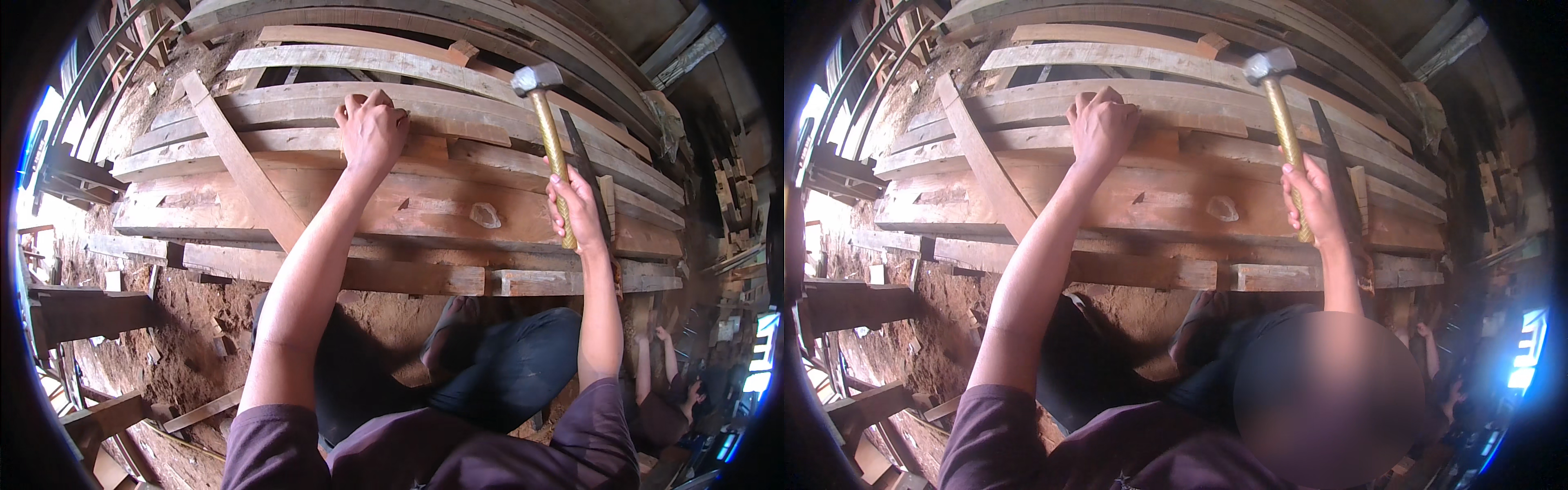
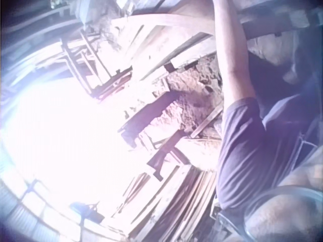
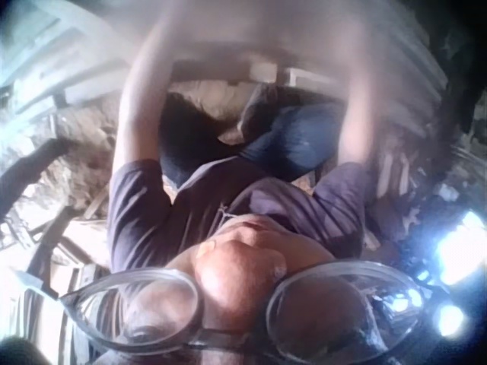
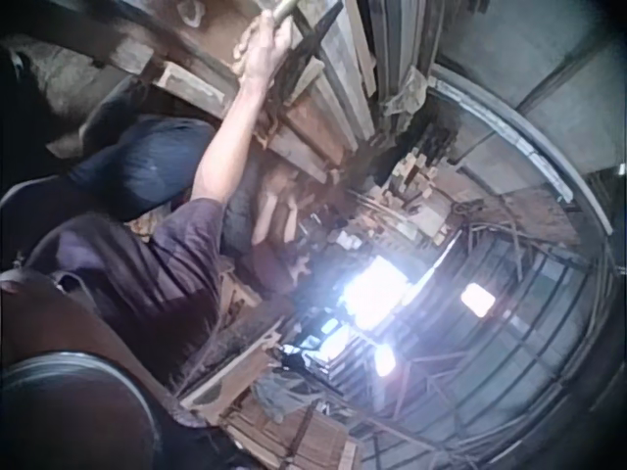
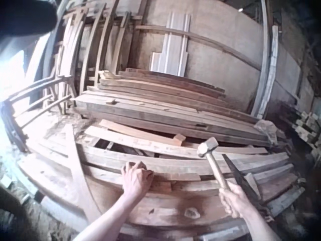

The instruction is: The person sits on the floor and assembles wooden pieces using a hammer. They position small wooden blocks and strike them into place on a larger wooden structure.

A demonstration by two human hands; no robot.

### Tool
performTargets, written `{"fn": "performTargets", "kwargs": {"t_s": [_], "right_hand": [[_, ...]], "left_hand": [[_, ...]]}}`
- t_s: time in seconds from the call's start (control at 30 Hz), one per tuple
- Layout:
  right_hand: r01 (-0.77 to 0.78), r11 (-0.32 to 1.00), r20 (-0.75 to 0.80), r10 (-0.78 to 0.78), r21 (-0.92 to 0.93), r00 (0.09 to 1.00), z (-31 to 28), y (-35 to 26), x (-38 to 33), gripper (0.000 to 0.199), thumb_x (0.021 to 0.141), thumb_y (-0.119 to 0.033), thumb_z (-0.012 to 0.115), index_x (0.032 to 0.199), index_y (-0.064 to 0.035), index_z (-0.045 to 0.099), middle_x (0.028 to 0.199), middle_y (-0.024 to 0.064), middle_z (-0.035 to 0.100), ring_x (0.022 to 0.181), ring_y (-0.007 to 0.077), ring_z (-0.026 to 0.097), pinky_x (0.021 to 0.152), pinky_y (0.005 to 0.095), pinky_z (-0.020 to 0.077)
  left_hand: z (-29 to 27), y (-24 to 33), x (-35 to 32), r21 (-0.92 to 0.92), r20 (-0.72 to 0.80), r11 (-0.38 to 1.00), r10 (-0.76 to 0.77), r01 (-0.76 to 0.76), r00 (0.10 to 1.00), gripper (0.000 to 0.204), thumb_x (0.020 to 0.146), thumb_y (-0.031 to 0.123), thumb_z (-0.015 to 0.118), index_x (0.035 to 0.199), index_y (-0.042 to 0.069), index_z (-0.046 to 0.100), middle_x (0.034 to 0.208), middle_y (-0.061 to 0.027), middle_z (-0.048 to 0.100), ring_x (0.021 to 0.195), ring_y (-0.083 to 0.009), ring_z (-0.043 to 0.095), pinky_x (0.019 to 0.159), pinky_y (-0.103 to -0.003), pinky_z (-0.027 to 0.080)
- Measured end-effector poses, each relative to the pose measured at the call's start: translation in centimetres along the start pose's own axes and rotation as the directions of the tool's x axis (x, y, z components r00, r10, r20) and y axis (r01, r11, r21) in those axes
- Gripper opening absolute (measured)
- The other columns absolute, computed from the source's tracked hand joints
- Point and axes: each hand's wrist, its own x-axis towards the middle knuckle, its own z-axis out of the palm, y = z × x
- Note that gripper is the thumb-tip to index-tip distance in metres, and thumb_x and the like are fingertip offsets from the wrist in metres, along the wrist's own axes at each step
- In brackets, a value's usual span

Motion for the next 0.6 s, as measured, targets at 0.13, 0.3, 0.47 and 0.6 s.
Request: {"fn": "performTargets", "kwargs": {"t_s": [0.13, 0.3, 0.47, 0.6], "right_hand": [[0.084, 0.995, 0.134, -0.076, -0.057, 0.988, 4.7, -2.6, -2.1, 0.067, 0.114, -0.018, 0.059, 0.174, -0.0183, 0.031, 0.081, -0.0037, 0.051, 0.048, 0.0009, 0.043, 0.038, 0.0203, 0.0396], [0.044, 0.987, 0.293, 0.003, -0.152, 0.956, 8.3, -3.2, -1.9, 0.072, 0.114, -0.017, 0.058, 0.178, -0.0277, 0.025, 0.080, -0.0054, 0.048, 0.048, 0.0010, 0.040, 0.040, 0.0215, 0.0409], [0.022, 0.984, 0.319, 0.037, -0.179, 0.947, 9.8, -2.9, -1.2, 0.069, 0.115, -0.016, 0.059, 0.176, -0.0281, 0.030, 0.080, -0.0060, 0.049, 0.050, 0.0009, 0.039, 0.042, 0.0223, 0.0412], [0.052, 0.981, 0.301, 0.006, -0.185, 0.954, 10.2, -2.4, -1.0, 0.069, 0.115, -0.016, 0.058, 0.176, -0.0283, 0.030, 0.078, -0.0063, 0.050, 0.049, 0.0007, 0.040, 0.042, 0.0221, 0.0415]], "left_hand": [[0.2, 0.0, 0.1, 0.004, -0.011, 1.000, -0.009, 0.009, 1.000, 0.017, 0.096, 0.031, 0.077, 0.094, 0.018, 0.089, 0.116, -0.0009, 0.074, 0.119, -0.0349, 0.060, 0.111, -0.055, 0.042], [0.1, 0.1, 0.2, -0.024, 0.007, 0.999, -0.040, 0.040, 0.999, 0.018, 0.094, 0.031, 0.078, 0.092, 0.016, 0.088, 0.116, -0.0017, 0.074, 0.119, -0.0348, 0.060, 0.110, -0.055, 0.042], [-0.3, 0.1, 0.1, -0.059, 0.030, 0.998, -0.020, 0.022, 0.999, 0.021, 0.095, 0.030, 0.076, 0.095, 0.012, 0.087, 0.119, -0.0037, 0.074, 0.122, -0.0350, 0.059, 0.111, -0.055, 0.040], [-0.4, 0.1, 0.1, -0.053, -0.001, 0.998, -0.020, 0.020, 1.000, 0.018, 0.094, 0.029, 0.076, 0.093, 0.016, 0.088, 0.117, -0.0031, 0.074, 0.120, -0.0346, 0.059, 0.110, -0.054, 0.041]]}}
